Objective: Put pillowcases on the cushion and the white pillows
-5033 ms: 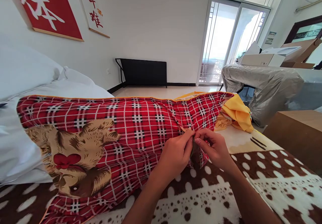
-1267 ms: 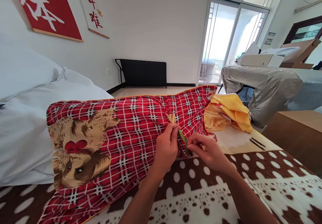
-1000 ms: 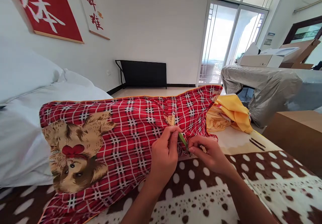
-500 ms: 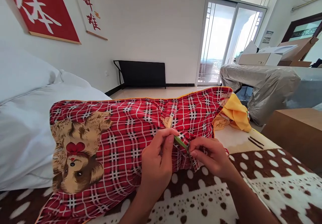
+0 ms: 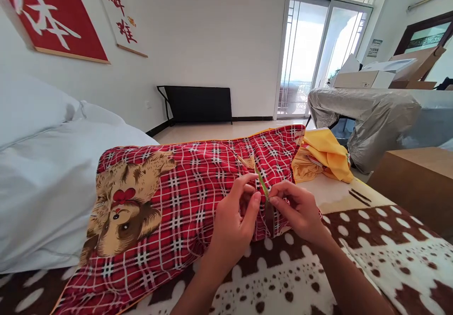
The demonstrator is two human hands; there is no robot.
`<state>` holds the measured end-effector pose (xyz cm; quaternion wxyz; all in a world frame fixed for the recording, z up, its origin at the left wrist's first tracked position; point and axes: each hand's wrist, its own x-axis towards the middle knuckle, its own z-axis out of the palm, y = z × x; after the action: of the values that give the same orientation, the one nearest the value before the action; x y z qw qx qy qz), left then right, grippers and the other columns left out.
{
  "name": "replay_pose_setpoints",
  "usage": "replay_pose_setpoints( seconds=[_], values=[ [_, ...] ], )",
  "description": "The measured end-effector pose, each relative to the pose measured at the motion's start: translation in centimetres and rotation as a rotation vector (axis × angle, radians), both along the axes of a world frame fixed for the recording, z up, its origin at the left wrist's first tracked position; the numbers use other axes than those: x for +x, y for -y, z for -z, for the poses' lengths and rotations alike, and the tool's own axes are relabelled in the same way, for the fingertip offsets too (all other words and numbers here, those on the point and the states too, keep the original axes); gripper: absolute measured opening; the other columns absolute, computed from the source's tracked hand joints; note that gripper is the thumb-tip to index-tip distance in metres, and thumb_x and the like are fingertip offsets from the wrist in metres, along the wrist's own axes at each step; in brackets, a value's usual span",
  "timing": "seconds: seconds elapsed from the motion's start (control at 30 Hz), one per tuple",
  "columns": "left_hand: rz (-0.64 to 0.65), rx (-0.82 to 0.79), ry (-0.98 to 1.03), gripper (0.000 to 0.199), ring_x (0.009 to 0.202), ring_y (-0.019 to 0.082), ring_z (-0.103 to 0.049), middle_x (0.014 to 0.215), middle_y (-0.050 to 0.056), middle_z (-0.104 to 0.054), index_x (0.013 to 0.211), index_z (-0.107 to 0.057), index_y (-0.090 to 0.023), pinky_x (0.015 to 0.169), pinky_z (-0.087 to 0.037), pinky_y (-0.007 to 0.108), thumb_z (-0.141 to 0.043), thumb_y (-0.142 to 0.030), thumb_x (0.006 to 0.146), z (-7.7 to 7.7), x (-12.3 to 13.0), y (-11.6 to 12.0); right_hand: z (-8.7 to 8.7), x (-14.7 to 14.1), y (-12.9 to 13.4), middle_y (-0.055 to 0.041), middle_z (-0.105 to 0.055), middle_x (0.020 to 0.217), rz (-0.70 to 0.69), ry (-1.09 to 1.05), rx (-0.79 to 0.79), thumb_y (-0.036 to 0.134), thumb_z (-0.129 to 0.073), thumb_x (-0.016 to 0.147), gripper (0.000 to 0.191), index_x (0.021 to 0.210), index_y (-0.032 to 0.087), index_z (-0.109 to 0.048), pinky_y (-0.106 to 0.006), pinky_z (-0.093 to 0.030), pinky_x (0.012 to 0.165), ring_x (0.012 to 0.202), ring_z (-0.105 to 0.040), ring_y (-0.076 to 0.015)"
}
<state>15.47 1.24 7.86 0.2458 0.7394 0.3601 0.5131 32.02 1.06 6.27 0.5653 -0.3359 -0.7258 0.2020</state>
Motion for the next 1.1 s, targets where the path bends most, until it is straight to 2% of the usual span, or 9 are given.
replay_pose_setpoints(
  seconds=[0.1, 0.17, 0.23, 0.43, 0.63, 0.8, 0.97, 1.1],
  values=[
    [0.136, -0.138, -0.055, 0.028, 0.052, 0.009, -0.041, 0.066, -0.004, -0.054, 0.114, -0.058, -0.024, 0.051, -0.035, 0.022, -0.043, -0.036, 0.095, 0.0, 0.1, 0.0, 0.1, 0.0, 0.1, 0.0015, -0.054, 0.068, -0.002, 0.002, -0.016, 0.029, -0.054, 0.09, 0.013, 0.084, 0.018, -0.057, -0.021, -0.04, 0.055, 0.058, -0.047, -0.0093],
    [0.26, -0.236, -0.045, 0.032, 0.054, 0.01, -0.046, 0.065, -0.003, -0.057, 0.116, -0.058, -0.022, 0.052, -0.037, 0.022, -0.04, -0.038, 0.096, 0.1, 0.2, -0.1, 0.1, 0.1, 0.0, 0.0012, -0.055, 0.069, -0.016, -0.001, -0.032, 0.03, -0.053, 0.091, 0.014, 0.086, 0.018, -0.058, -0.022, -0.041, 0.057, 0.058, -0.048, -0.0096],
    [0.308, -0.277, -0.008, 0.034, 0.058, 0.012, -0.05, 0.066, -0.001, -0.058, 0.117, -0.059, -0.021, 0.055, -0.04, 0.023, -0.038, -0.038, 0.096, 0.2, 0.3, -0.3, 0.2, 0.1, 0.0, 0.0013, -0.055, 0.069, -0.014, 0.013, -0.036, 0.03, -0.053, 0.091, 0.014, 0.087, 0.018, -0.058, -0.022, -0.041, 0.057, 0.058, -0.048, -0.0094],
    [0.219, -0.115, 0.008, 0.024, 0.085, 0.015, -0.06, 0.097, 0.004, -0.066, 0.101, -0.067, -0.019, 0.076, -0.045, 0.025, -0.046, -0.029, 0.093, 0.0, 0.2, -0.7, 0.0, 0.0, 0.1, 0.0011, -0.055, 0.069, -0.011, 0.127, -0.011, 0.029, -0.053, 0.091, 0.014, 0.084, 0.018, -0.059, -0.021, -0.04, 0.058, 0.06, -0.048, -0.0096],
    [0.266, -0.228, 0.051, 0.021, 0.076, 0.015, -0.059, 0.082, 0.002, -0.067, 0.096, -0.069, -0.018, 0.069, -0.045, 0.025, -0.052, -0.028, 0.089, 0.1, -0.3, -1.1, -0.1, 0.0, 0.2, 0.003, -0.051, 0.065, -0.052, 0.181, -0.028, 0.026, -0.054, 0.091, 0.012, 0.081, 0.019, -0.056, -0.02, -0.038, 0.057, 0.058, -0.045, -0.0089],
    [0.253, -0.215, 0.138, 0.017, 0.071, 0.013, -0.058, 0.076, 0.001, -0.066, 0.089, -0.071, -0.017, 0.066, -0.045, 0.023, -0.054, -0.023, 0.086, 0.3, -0.1, -1.4, -0.3, -0.2, 0.2, 0.0036, -0.048, 0.063, -0.069, 0.205, -0.04, 0.025, -0.053, 0.09, 0.013, 0.079, 0.019, -0.054, -0.02, -0.037, 0.057, 0.057, -0.043, -0.0087],
    [0.202, -0.196, 0.18, 0.018, 0.075, 0.015, -0.061, 0.08, 0.002, -0.068, 0.09, -0.07, -0.017, 0.069, -0.047, 0.024, -0.054, -0.024, 0.087, 0.7, 0.2, -1.6, -0.2, -0.2, 0.1, 0.0025, -0.049, 0.066, -0.051, 0.227, -0.064, 0.025, -0.052, 0.09, 0.012, 0.081, 0.019, -0.054, -0.022, -0.037, 0.058, 0.058, -0.043, -0.0096],
    [0.127, -0.145, 0.135, 0.02, 0.073, 0.015, -0.062, 0.085, 0.003, -0.07, 0.093, -0.07, -0.019, 0.067, -0.047, 0.025, -0.052, -0.025, 0.089, 0.7, 0.4, -1.4, -0.2, -0.2, 0.0, 0.0026, -0.048, 0.065, -0.056, 0.262, -0.085, 0.027, -0.05, 0.091, 0.014, 0.08, 0.019, -0.053, -0.022, -0.037, 0.058, 0.058, -0.042, -0.0098]
  ],
)
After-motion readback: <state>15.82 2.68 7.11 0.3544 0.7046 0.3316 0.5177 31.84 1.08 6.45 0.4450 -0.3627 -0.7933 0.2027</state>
